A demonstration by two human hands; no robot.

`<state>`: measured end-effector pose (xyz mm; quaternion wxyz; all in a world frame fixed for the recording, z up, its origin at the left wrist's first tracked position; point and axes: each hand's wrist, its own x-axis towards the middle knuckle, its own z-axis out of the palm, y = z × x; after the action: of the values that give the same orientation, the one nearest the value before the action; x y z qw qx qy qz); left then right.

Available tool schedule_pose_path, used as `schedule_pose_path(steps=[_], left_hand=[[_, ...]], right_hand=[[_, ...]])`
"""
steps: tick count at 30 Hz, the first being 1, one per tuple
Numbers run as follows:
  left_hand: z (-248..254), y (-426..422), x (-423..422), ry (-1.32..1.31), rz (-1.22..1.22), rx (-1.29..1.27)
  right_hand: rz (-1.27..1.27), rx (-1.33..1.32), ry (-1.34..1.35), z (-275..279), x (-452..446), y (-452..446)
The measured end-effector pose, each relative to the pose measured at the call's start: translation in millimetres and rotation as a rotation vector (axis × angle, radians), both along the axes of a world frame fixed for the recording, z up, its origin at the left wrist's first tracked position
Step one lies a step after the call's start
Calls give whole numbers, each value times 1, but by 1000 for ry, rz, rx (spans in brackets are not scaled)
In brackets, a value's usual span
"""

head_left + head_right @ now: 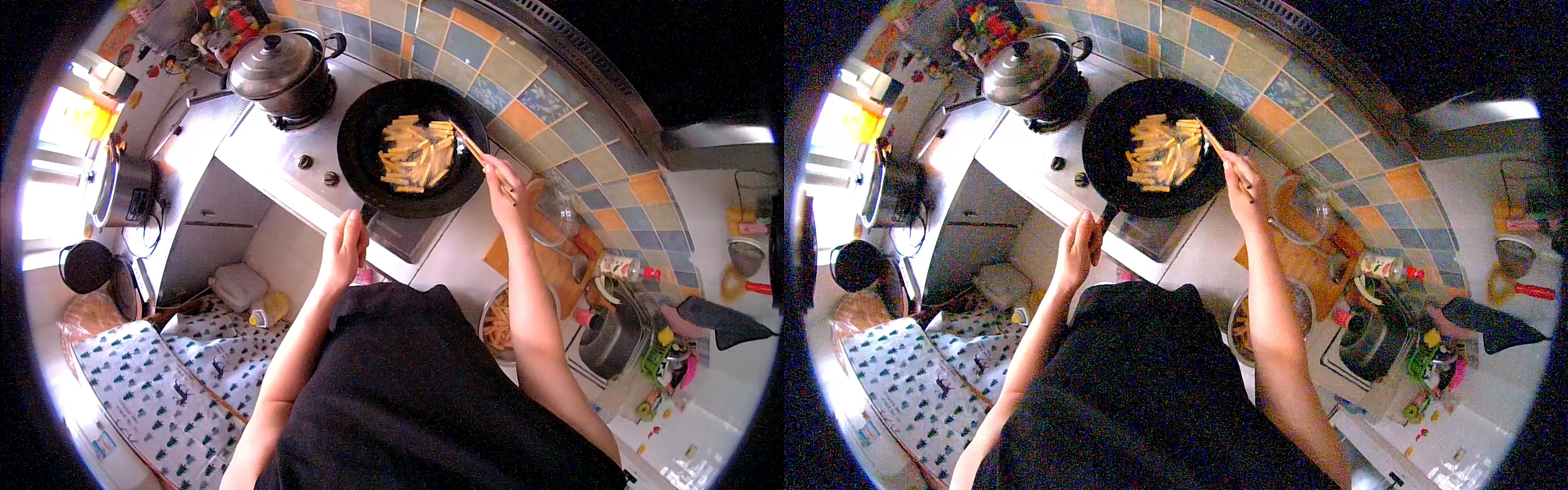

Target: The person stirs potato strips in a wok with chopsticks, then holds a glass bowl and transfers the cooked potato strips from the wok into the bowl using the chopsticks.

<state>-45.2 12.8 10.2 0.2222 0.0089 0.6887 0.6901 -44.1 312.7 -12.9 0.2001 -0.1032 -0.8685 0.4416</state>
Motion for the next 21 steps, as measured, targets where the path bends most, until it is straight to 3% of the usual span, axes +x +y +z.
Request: schedule_pose_path(steps=[3,8,12,21], left_hand=[[4,-1,-1,12,24,11],[-1,-5,0,39,73,18],[-9,-7,1,31,80,64],[-17,-4,4,90,73,158]], right_hand=[[92,53,73,-19,-7,-5],[163,-103,-33,-25,0,-21],[151,-482,30,-13,-6,-25],[92,-58,138,-19,-54,-24]])
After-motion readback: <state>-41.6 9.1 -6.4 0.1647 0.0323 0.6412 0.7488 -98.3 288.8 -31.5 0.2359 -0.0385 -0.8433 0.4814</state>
